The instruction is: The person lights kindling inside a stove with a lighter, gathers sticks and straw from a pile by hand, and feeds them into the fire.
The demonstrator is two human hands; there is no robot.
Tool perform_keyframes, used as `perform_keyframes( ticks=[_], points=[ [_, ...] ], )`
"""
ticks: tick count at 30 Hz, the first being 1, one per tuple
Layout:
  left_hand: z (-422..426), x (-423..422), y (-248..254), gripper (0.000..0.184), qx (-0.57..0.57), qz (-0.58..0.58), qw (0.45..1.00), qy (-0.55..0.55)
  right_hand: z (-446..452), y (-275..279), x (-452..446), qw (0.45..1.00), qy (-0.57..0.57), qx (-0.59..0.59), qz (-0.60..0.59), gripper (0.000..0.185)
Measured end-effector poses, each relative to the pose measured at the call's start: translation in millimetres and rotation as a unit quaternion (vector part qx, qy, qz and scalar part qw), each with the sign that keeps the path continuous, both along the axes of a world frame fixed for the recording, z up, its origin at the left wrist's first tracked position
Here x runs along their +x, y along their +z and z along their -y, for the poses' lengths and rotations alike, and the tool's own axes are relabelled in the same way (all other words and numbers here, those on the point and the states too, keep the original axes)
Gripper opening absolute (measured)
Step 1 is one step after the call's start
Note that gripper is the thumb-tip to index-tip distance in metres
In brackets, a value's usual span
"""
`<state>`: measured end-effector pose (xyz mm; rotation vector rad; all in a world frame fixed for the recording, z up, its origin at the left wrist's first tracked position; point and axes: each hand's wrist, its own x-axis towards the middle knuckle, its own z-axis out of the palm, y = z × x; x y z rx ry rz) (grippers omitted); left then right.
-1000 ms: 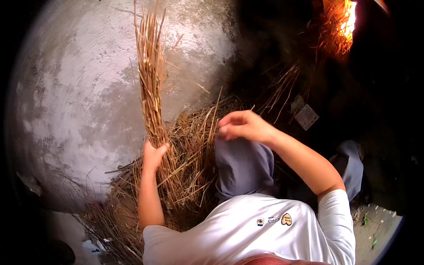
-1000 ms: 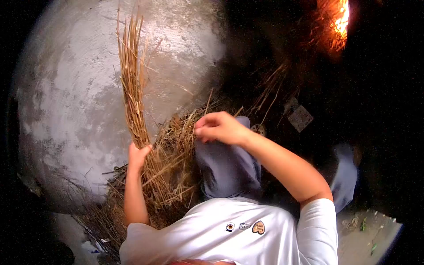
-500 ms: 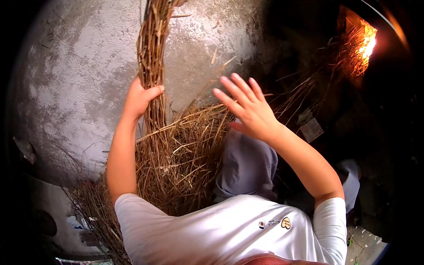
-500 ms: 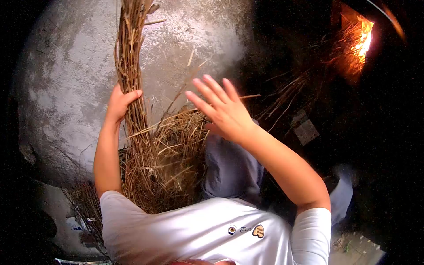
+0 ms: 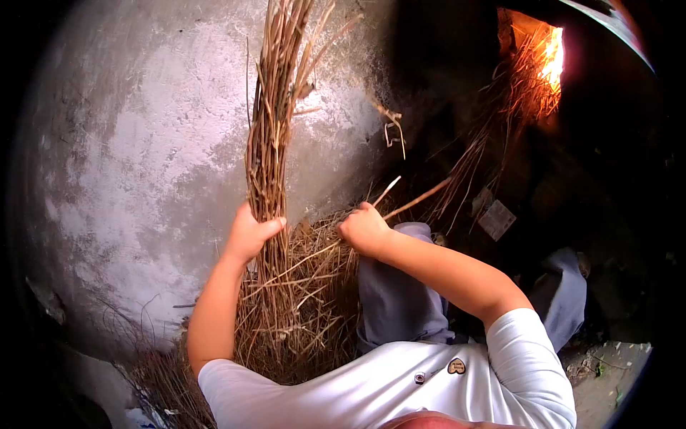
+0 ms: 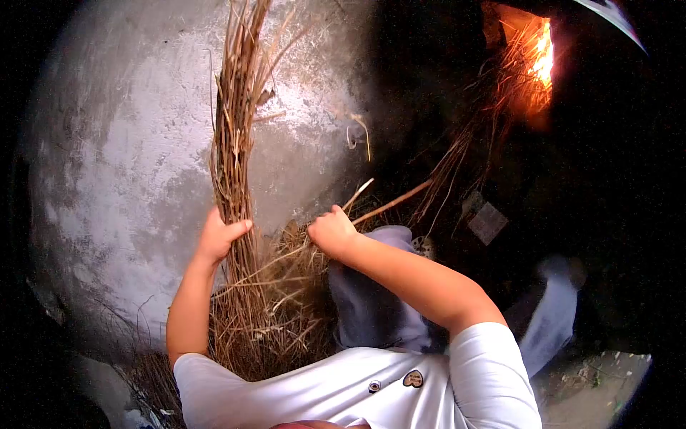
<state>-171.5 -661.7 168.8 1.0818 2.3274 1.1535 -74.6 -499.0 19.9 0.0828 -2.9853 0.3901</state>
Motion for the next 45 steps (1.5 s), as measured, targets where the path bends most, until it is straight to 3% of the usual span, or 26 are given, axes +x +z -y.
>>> perform_keyframes(
  ticks=[1, 3, 4, 6, 9, 11, 13, 15, 19, 22, 27, 31, 34, 36, 39, 43, 45],
  points=[
    [4, -1, -5, 0.028, -0.009, 0.032, 0.999, 0.021, -2, 2, -1, 1.000, -0.002, -0.001, 0.001, 0.005],
    [8, 0, -16, 0.029, -0.025, 0.056, 0.998, 0.022, -9, 6, -5, 0.979, -0.016, 0.028, -0.203, 0.006],
    [11, -2, -25, 0.030, -0.026, 0.067, 0.997, 0.013, -11, 14, -5, 0.979, -0.020, 0.026, -0.201, 0.006],
    [11, 5, -35, 0.034, -0.038, 0.101, 0.994, 0.009, -11, 40, -1, 0.950, -0.015, 0.041, -0.309, 0.008],
    [9, 16, -53, 0.045, -0.023, 0.090, 0.995, -0.020, -2, 59, 7, 0.953, -0.046, 0.113, -0.278, 0.015],
    [13, 15, -64, 0.054, -0.048, 0.131, 0.990, -0.007, 3, 48, 4, 0.956, -0.060, 0.088, -0.274, 0.023],
    [9, 25, -78, 0.066, 0.031, 0.144, 0.989, -0.012, 7, 41, 7, 0.933, -0.096, 0.058, -0.342, 0.032],
    [8, 19, -102, 0.081, 0.032, 0.061, 0.996, -0.062, 10, 35, 10, 0.948, -0.094, 0.057, -0.300, 0.040],
    [-3, 43, -115, 0.093, 0.075, 0.022, 0.996, -0.033, 9, 27, 18, 0.957, -0.094, 0.078, -0.264, 0.048],
    [-10, 49, -118, 0.087, 0.037, -0.043, 0.998, -0.028, 6, 17, 19, 0.956, -0.093, 0.032, -0.275, 0.050],
    [-18, 41, -130, 0.072, -0.008, -0.036, 0.999, -0.023, -2, -3, 17, 0.949, -0.098, 0.011, -0.298, 0.048],
    [-24, 43, -127, 0.063, 0.010, -0.023, 0.999, -0.025, -21, -11, 21, 0.938, -0.038, -0.018, -0.343, 0.049],
    [-19, 35, -121, 0.066, -0.006, -0.012, 0.999, -0.040, -47, -6, 43, 0.930, 0.057, -0.126, -0.340, 0.048],
    [-10, 26, -120, 0.063, -0.011, -0.024, 0.999, -0.043, -71, 2, 63, 0.911, 0.069, -0.087, -0.396, 0.047],
    [12, -1, -116, 0.049, -0.072, 0.085, 0.994, 0.001, -117, 24, 99, 0.888, 0.030, 0.023, -0.459, 0.052],
    [15, 21, -93, 0.028, -0.032, 0.113, 0.993, 0.000, -170, 39, 126, 0.917, -0.139, 0.139, -0.347, 0.091],
    [22, 19, -99, 0.022, -0.090, 0.158, 0.981, -0.065, -187, 50, 123, 0.915, -0.184, 0.164, -0.319, 0.102]
  ],
)
